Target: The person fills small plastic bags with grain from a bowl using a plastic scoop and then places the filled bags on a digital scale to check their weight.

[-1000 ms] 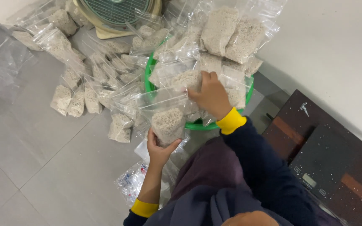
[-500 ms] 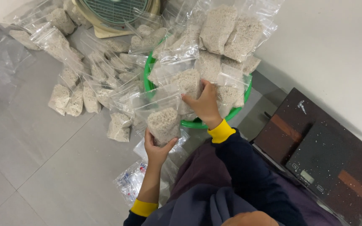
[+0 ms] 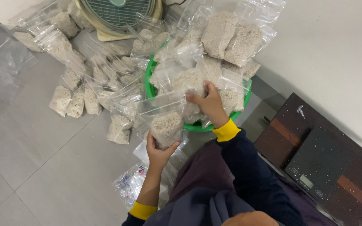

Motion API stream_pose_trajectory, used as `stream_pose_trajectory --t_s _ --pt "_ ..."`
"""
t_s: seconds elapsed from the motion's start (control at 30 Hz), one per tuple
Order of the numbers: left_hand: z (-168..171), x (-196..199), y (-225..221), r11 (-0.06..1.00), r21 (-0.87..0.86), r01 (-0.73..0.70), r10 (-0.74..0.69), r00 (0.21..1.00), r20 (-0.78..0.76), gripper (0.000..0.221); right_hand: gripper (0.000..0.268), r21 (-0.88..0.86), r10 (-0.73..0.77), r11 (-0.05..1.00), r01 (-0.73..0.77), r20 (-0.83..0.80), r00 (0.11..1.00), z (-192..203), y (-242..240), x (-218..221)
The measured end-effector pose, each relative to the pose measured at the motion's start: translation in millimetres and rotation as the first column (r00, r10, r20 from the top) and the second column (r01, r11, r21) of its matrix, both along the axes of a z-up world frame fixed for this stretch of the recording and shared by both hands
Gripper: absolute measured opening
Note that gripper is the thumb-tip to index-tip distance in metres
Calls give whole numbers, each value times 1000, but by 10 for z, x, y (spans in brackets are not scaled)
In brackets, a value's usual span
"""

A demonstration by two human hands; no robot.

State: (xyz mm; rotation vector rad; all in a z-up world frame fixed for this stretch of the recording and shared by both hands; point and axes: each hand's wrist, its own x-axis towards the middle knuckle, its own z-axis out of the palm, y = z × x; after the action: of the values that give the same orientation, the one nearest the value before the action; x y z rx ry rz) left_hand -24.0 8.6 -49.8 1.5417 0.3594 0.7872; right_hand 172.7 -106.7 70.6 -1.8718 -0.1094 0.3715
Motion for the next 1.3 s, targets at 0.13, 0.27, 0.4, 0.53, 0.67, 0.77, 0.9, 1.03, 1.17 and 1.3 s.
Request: stream_pose_trajectory --t_s 0.13,0.27,0.4,0.53,0.67,0.77,0.9,1.03,1.17,1.3 --pt "36 37 0 1000 27 3 -3 1000 5 97 85 152 -54 988 38 99 994 297 52 173" --pt "16 147 -56 1000 15 3 -3 999 36 97 87 154 -128 984 87 280 951 254 276 638" --pt "50 289 -106 1000 -3 24 -24 998 60 97 81 47 -164 986 157 306 938 193 473 891" --pt "428 365 -126 988 -143 55 -74 989 -130 92 80 88 -242 970 226 284 928 277 604 906" --pt "449 485 -110 987 -156 36 -57 990 -127 92 85 -130 -131 973 190 367 921 499 552 920" --pt "424 556 -81 980 -196 35 -63 989 -137 100 80 -311 27 946 95 367 930 521 478 1022" --pt "494 611 -62 958 -279 65 -94 991 -91 97 69 -368 132 930 10 358 924 393 332 1101" --pt "474 636 -30 946 -319 60 -105 986 -127 102 61 -298 109 954 21 413 904 252 303 1095" --pt "476 654 -32 938 -338 71 -111 989 -102 95 52 -408 332 912 -47 665 669 144 312 1003" --pt "499 654 -26 944 -313 100 -122 991 -53 89 49 -444 544 839 -316 672 503 -93 226 1005"
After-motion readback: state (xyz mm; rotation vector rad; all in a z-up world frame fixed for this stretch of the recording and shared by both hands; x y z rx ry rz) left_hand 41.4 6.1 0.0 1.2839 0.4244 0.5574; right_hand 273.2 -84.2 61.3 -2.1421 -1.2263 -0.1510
